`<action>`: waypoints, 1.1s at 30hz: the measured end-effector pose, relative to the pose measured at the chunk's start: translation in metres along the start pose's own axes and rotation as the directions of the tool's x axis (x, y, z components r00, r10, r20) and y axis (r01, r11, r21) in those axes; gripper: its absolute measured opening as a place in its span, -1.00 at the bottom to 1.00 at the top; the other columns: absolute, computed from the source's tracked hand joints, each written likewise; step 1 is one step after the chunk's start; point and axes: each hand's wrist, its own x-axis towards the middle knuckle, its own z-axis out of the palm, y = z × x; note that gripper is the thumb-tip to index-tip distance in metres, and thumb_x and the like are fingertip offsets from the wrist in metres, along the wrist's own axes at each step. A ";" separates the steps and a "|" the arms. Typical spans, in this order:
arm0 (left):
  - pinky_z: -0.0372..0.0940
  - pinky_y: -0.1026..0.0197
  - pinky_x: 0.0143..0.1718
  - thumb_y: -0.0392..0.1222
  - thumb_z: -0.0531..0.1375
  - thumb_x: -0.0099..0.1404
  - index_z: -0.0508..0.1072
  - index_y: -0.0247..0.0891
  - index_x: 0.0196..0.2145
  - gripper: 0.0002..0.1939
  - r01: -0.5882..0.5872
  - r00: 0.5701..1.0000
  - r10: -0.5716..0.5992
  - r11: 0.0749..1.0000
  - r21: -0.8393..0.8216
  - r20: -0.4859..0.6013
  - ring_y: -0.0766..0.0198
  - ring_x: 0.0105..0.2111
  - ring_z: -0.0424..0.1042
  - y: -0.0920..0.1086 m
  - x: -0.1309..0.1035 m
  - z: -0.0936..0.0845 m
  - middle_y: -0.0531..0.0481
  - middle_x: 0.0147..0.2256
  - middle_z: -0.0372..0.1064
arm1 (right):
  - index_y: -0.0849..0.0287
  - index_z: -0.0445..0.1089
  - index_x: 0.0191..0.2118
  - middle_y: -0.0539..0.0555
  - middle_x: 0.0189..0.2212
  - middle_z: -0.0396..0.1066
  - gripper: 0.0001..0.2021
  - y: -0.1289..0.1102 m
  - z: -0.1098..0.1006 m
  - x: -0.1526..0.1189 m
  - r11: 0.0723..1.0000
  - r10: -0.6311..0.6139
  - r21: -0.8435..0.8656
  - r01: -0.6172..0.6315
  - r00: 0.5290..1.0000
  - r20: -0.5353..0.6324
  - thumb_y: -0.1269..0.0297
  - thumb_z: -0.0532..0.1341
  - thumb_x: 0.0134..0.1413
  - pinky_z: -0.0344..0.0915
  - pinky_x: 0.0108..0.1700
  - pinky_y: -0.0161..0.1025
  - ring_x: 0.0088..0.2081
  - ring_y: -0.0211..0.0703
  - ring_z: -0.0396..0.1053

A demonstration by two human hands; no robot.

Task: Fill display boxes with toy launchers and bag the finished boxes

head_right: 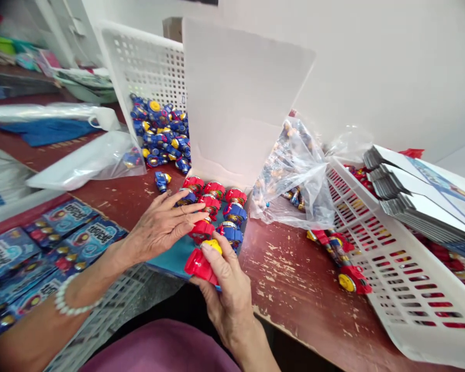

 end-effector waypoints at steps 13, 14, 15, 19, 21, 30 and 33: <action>-0.05 -0.15 0.22 0.10 -0.13 0.43 0.31 0.04 0.16 -0.54 -0.018 1.000 0.019 0.995 -0.102 0.003 -0.01 0.32 -0.14 -0.004 -0.004 -0.003 0.15 0.22 0.19 | 0.05 0.09 0.29 0.15 0.24 0.16 -0.43 -0.004 -0.005 0.008 0.999 0.035 0.013 -0.037 0.989 0.146 0.37 0.22 0.20 0.30 0.17 -0.12 0.24 -0.04 0.14; -0.05 -0.14 0.22 0.10 -0.13 0.43 0.32 0.04 0.16 -0.55 -0.023 1.000 0.023 0.994 -0.105 0.000 -0.01 0.32 -0.14 -0.005 -0.004 -0.003 0.15 0.22 0.20 | 0.05 0.08 0.29 0.15 0.23 0.17 -0.44 -0.005 -0.006 0.010 0.999 0.029 0.009 -0.031 0.986 0.165 0.36 0.22 0.21 0.31 0.15 -0.13 0.24 -0.04 0.15; -0.05 -0.14 0.22 0.10 -0.12 0.43 0.32 0.04 0.15 -0.55 -0.031 1.000 0.030 0.994 -0.107 -0.004 -0.01 0.32 -0.14 -0.005 -0.005 -0.002 0.14 0.21 0.20 | 0.05 0.08 0.29 0.15 0.22 0.18 -0.44 -0.007 -0.007 0.012 1.000 0.022 -0.004 -0.021 0.984 0.176 0.35 0.22 0.21 0.33 0.13 -0.15 0.23 -0.05 0.17; -0.06 -0.11 0.24 0.10 -0.12 0.43 0.32 0.01 0.15 -0.54 -0.052 0.998 0.048 0.992 -0.118 -0.034 0.00 0.32 -0.13 -0.009 -0.005 -0.001 0.13 0.21 0.22 | 0.15 0.10 0.28 0.23 0.22 0.18 -0.47 -0.013 -0.007 0.017 0.994 -0.028 -0.095 0.049 0.978 0.208 0.33 0.19 0.23 0.36 0.09 -0.22 0.22 -0.05 0.19; -0.06 -0.12 0.24 0.09 -0.13 0.43 0.31 0.02 0.16 -0.54 -0.047 0.999 0.044 0.992 -0.117 -0.030 -0.02 0.31 -0.12 -0.009 -0.005 0.000 0.14 0.21 0.21 | 0.21 0.11 0.27 0.29 0.22 0.16 -0.49 -0.014 -0.003 0.018 0.990 -0.051 -0.115 0.082 0.968 0.247 0.35 0.17 0.24 0.36 0.09 -0.19 0.22 -0.02 0.18; 0.00 -0.07 0.27 -0.01 -0.15 0.45 0.34 -0.13 0.15 -0.53 -0.002 0.991 -0.061 0.890 -0.456 -0.123 0.08 0.27 0.05 -0.012 -0.007 -0.004 0.04 0.18 0.26 | 0.16 0.12 0.27 0.33 0.23 0.07 -0.54 0.001 0.024 0.004 0.994 0.000 -0.109 0.031 0.959 0.282 0.34 0.09 0.29 0.41 0.03 -0.12 0.18 0.04 0.22; 0.16 0.09 0.21 -0.03 -0.17 0.46 0.29 -0.25 0.15 -0.52 0.163 0.902 -0.350 0.818 -0.552 -0.251 0.18 0.17 0.24 -0.049 -0.002 -0.006 -0.08 0.16 0.28 | 0.09 0.13 0.28 0.32 0.25 -0.06 -0.48 -0.008 0.015 -0.001 0.988 0.005 -0.151 0.027 0.978 0.207 0.26 0.18 0.23 0.48 -0.09 -0.12 0.06 0.06 0.32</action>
